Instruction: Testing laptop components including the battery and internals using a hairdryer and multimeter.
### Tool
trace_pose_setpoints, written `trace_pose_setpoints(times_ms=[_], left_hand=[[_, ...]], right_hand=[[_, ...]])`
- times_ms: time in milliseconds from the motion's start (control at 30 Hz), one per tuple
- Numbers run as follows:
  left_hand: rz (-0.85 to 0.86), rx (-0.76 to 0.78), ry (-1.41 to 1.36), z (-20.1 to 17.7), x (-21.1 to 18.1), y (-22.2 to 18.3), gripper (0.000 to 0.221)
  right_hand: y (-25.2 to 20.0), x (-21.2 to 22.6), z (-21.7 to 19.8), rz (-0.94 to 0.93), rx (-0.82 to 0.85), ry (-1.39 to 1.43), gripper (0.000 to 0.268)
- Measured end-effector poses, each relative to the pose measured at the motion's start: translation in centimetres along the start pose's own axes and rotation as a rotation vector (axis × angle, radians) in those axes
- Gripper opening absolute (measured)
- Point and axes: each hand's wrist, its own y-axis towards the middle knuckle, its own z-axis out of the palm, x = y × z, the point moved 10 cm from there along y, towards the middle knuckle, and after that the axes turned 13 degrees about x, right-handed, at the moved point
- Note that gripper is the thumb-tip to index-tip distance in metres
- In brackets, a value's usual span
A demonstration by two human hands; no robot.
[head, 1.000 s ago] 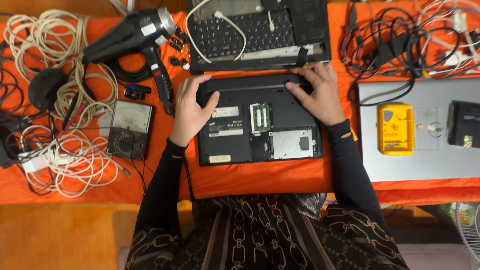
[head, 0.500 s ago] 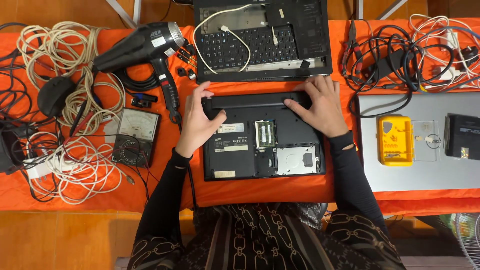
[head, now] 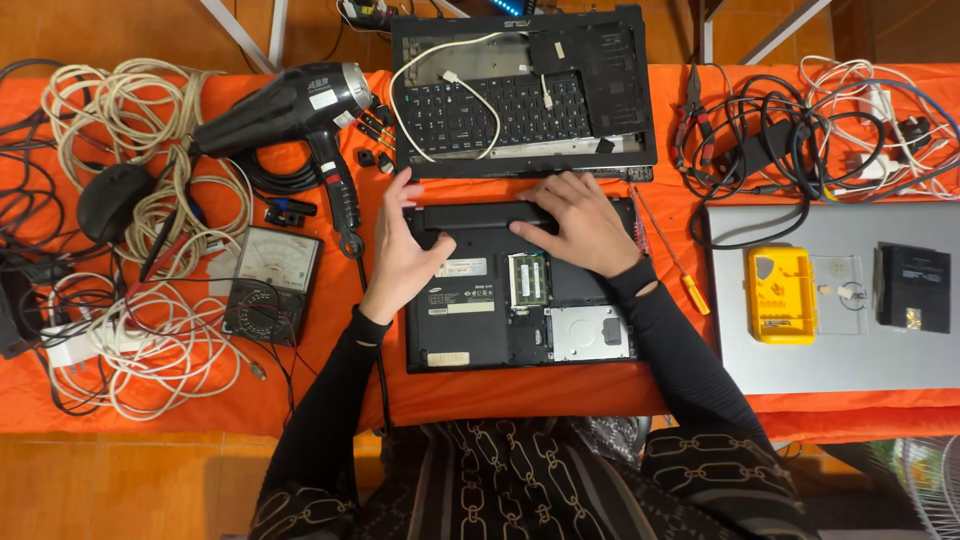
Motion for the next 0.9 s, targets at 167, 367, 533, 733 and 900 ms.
trace_pose_setpoints(times_ms=[167,367,533,733,900], left_hand=[[0.03,0.053,-0.039,0.1,0.2,0.2,0.092],[0.019,0.072,-0.037,0.5,0.8,0.2,0.09],[0.006,0.077,-0.003,0.6,0.9,0.4,0.09],[-0.022,0.098,-0.063,0.7,1.3,0.6,0.09],[-0.063,0.115,-0.062,0.6,1.0,0.7,0.09]], right_hand=[[0.0,-0.2,-0.1,0.009,-0.019,-0.017,0.047],[0.0,-0.4,0.2,0.016,-0.014,-0.013,0.047],[0.0,-0.5,0.0,0.019,-0.025,0.001,0.047],[0.0,-0.7,0.4,0.019,-0.014,0.012,0.048],[0.0,-1.3,0.8,0.062,-0.012,0.014,0.049]])
